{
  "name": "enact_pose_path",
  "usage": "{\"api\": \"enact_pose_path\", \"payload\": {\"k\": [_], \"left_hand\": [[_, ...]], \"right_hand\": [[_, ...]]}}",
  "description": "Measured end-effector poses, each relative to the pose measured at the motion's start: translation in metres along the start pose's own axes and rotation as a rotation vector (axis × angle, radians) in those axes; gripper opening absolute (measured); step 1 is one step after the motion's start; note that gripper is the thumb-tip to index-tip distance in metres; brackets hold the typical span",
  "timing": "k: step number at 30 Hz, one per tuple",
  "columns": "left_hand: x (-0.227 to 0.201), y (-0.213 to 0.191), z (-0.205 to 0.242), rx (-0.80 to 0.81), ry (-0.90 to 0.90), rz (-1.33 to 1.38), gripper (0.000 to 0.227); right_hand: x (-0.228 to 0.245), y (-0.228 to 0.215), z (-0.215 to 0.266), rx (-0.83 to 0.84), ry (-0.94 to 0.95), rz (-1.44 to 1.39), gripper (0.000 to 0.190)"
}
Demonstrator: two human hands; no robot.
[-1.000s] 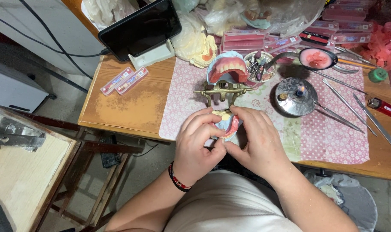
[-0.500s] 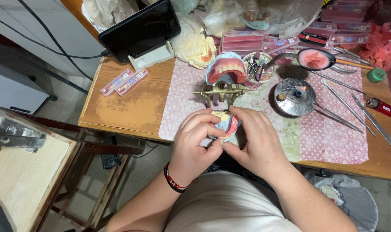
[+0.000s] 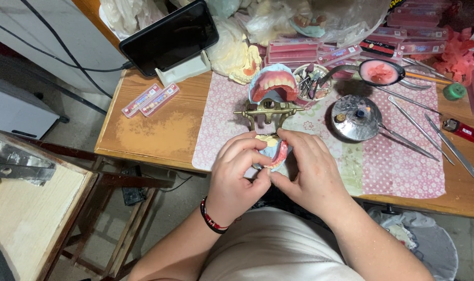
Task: The person holds a denture model, separates the upper and lower halves, and uses a metal tool to scrape and smooth the inner pink surfaces. They repeatedly open and close the halves to check alignment while working on the interior gum areas.
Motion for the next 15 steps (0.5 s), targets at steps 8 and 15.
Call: {"api": "enact_pose_path", "payload": {"k": [8,15], "left_hand": [[0.0014,0.0046,0.0005,-0.008,-0.012,-0.025,0.017],[0.0013,0.0042,-0.0001,0.010,-0.068,0.011,0.016]], "right_hand": [[-0.0027,0.0009,0.0010,-0.018,-0.014,0.006,0.069],[-0.0024,0.0012,0.0009,-0.014,-0.016,0.015,0.067]]}}
Point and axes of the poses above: each hand's wrist, its own z-axis away from the middle knuckle, its own y-axis out of the palm, x = y × z, the point moved 7 cm from there along -z, towards the middle knuckle, and after that the axes turned 10 degrees about -y, right-handed, at the moved point
